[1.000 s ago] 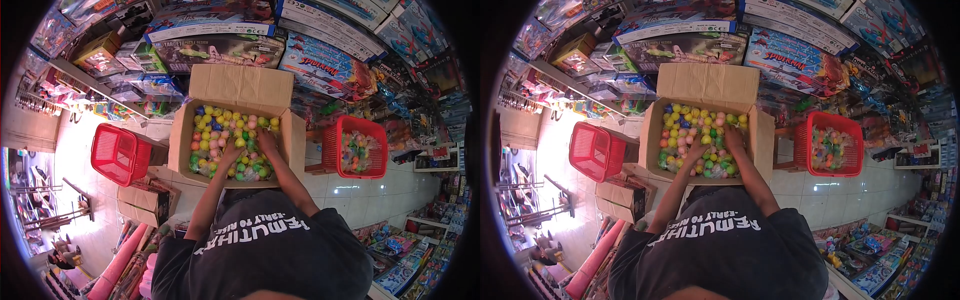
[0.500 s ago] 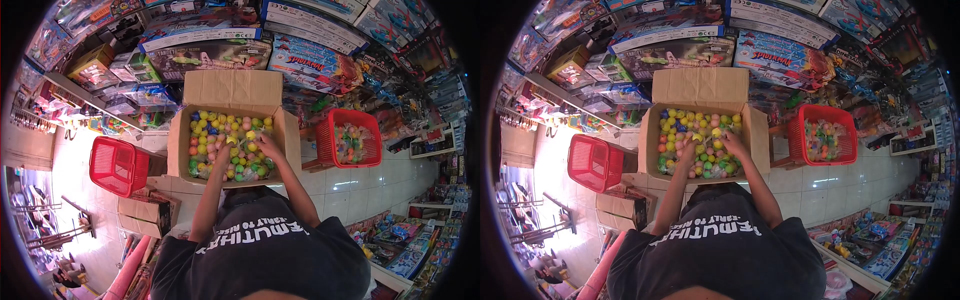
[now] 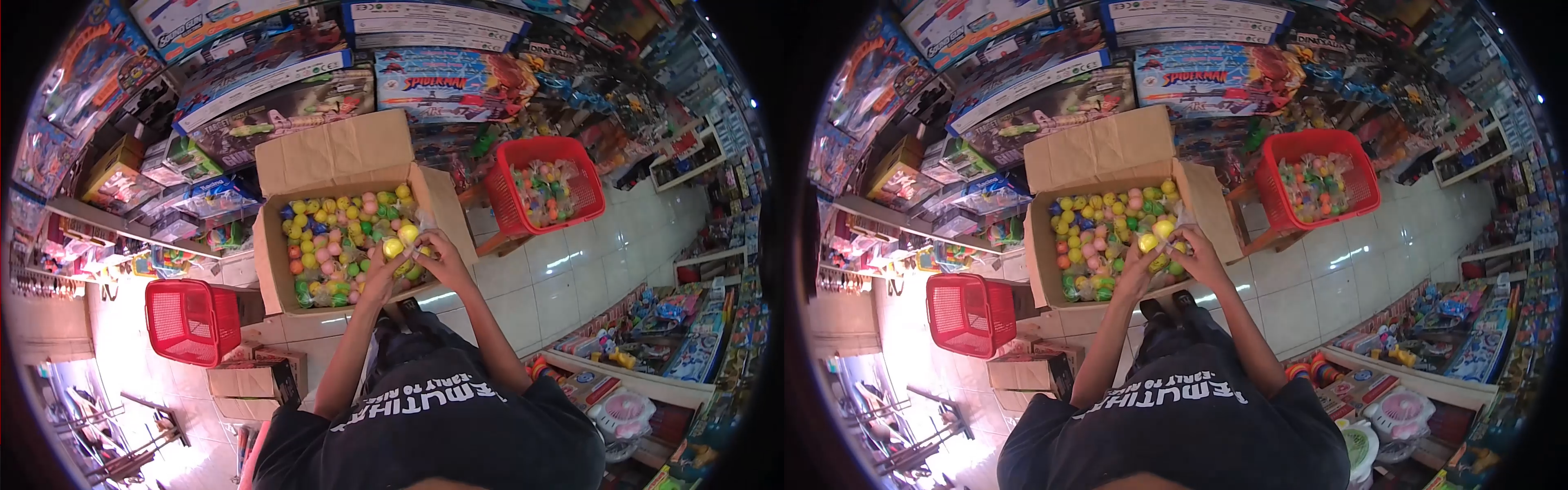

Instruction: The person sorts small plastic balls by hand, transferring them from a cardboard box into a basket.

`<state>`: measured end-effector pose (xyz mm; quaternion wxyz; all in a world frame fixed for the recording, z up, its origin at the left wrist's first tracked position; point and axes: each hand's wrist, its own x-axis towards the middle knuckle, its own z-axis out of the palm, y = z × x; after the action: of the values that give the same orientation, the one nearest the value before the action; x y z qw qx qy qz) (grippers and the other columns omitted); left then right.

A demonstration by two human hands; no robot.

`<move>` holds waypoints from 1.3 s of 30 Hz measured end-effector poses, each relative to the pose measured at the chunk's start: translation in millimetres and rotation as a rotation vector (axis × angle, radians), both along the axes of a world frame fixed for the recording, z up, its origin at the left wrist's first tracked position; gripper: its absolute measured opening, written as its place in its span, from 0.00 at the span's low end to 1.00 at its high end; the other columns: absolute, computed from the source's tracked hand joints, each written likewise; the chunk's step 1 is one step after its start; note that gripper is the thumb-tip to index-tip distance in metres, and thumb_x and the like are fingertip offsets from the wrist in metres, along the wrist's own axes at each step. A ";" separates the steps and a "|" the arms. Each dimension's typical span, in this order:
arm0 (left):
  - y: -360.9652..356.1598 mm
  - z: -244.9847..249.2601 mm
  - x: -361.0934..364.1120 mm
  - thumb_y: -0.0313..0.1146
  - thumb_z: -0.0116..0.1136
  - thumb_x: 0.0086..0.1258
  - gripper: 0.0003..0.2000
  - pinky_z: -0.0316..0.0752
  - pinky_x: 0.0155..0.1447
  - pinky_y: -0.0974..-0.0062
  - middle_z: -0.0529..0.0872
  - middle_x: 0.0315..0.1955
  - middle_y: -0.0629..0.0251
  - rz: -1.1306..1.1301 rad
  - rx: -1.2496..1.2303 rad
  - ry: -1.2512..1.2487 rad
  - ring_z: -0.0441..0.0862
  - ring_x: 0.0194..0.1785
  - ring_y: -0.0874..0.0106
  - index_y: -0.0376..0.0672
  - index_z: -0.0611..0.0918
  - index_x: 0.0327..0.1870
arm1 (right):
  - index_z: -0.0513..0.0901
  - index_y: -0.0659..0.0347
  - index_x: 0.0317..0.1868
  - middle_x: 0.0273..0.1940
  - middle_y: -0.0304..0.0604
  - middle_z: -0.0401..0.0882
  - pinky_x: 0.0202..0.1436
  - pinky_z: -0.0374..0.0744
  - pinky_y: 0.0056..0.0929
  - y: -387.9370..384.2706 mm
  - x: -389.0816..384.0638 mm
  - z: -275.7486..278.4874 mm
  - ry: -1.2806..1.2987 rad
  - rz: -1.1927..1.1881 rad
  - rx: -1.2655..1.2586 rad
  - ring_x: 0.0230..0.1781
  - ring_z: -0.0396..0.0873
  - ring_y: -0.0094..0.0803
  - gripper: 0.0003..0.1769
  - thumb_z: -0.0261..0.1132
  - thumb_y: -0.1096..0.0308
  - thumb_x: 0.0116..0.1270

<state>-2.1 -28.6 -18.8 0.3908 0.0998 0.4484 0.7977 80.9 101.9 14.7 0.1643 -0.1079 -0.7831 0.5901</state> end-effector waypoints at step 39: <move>259.7 20.9 241.1 0.27 0.57 0.61 0.17 0.73 0.46 0.77 0.77 0.41 0.64 -0.210 -0.006 0.054 0.77 0.43 0.75 0.37 0.70 0.50 | 0.74 0.62 0.39 0.32 0.33 0.75 0.28 0.73 0.17 235.3 270.9 2.5 -0.043 -0.366 -0.321 0.32 0.74 0.18 0.10 0.58 0.64 0.64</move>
<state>239.0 231.2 2.1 0.4602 0.1663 0.4483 0.7481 351.8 337.2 17.2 0.2324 -0.2850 -0.6502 0.6648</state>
